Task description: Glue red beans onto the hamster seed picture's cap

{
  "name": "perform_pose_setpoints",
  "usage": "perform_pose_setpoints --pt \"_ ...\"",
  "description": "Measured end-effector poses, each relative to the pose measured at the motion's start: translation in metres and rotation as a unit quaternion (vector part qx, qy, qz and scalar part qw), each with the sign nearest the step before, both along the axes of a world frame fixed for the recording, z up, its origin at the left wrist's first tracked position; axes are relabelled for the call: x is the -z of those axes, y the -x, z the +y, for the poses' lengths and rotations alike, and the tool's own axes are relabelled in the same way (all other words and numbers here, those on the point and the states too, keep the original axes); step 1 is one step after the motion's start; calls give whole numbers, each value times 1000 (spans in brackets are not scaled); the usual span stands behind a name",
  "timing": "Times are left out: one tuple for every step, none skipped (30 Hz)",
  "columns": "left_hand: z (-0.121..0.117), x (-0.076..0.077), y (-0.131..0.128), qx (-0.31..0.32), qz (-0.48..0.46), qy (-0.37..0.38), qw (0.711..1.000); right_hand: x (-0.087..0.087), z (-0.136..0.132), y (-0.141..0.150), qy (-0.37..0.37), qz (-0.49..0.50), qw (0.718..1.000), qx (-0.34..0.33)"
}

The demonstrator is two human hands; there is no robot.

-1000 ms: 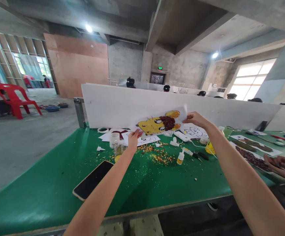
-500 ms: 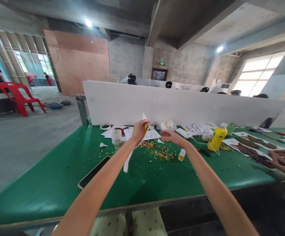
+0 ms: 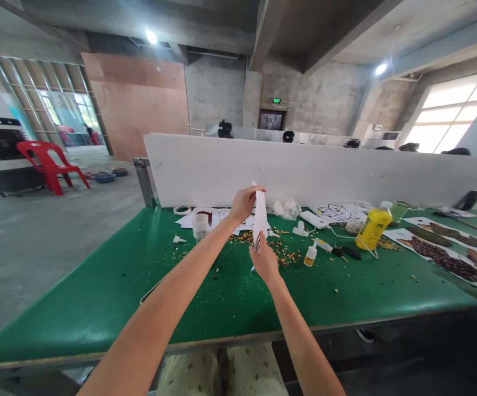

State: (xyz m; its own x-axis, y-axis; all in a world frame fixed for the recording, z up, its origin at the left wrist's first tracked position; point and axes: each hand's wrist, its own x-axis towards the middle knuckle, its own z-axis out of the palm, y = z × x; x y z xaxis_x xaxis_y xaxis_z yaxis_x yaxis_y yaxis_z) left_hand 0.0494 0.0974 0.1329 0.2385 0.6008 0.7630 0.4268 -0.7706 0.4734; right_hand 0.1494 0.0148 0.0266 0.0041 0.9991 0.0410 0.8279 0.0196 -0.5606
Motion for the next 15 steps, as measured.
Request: perform_pose_setpoints --pt "0 -3 0 5 6 -7 1000 -1 2 -4 -2 -7 1000 4" --pt "0 -7 1 10 13 -14 1000 -2 4 -9 -6 -17 1000 11" --pt "0 -9 2 13 19 -21 1000 -3 6 -14 -10 -28 999 17" --pt "1 -12 4 15 24 -28 999 -5 8 -19 -13 -38 999 23" --pt "2 -14 7 15 27 -35 999 -7 10 -25 -18 -47 998 28" --pt "3 -15 9 13 28 -40 999 -10 12 -31 -23 -55 998 33" --pt "4 -17 12 9 28 -45 999 -14 14 -36 -30 -61 997 38" --pt "5 -18 15 3 26 -50 998 -17 16 -42 -40 -66 996 42" --pt "6 -20 19 -4 25 -53 998 -21 18 -47 -52 -70 995 45" --pt "6 -21 22 -11 24 -56 998 -26 20 -52 -67 -74 994 47" --pt "6 -23 26 -19 25 -58 998 -30 21 -58 -82 -78 992 48" --pt "5 -25 30 -27 28 -59 998 -35 23 -63 -98 -80 991 50" --pt "4 -26 34 -34 33 -58 997 -40 24 -69 -115 -82 989 52" --pt "3 -28 38 -43 37 -57 997 -46 25 -75 -133 -82 986 54" --pt "1 -30 42 -52 42 -55 996 -53 25 -82 -151 -81 984 58"
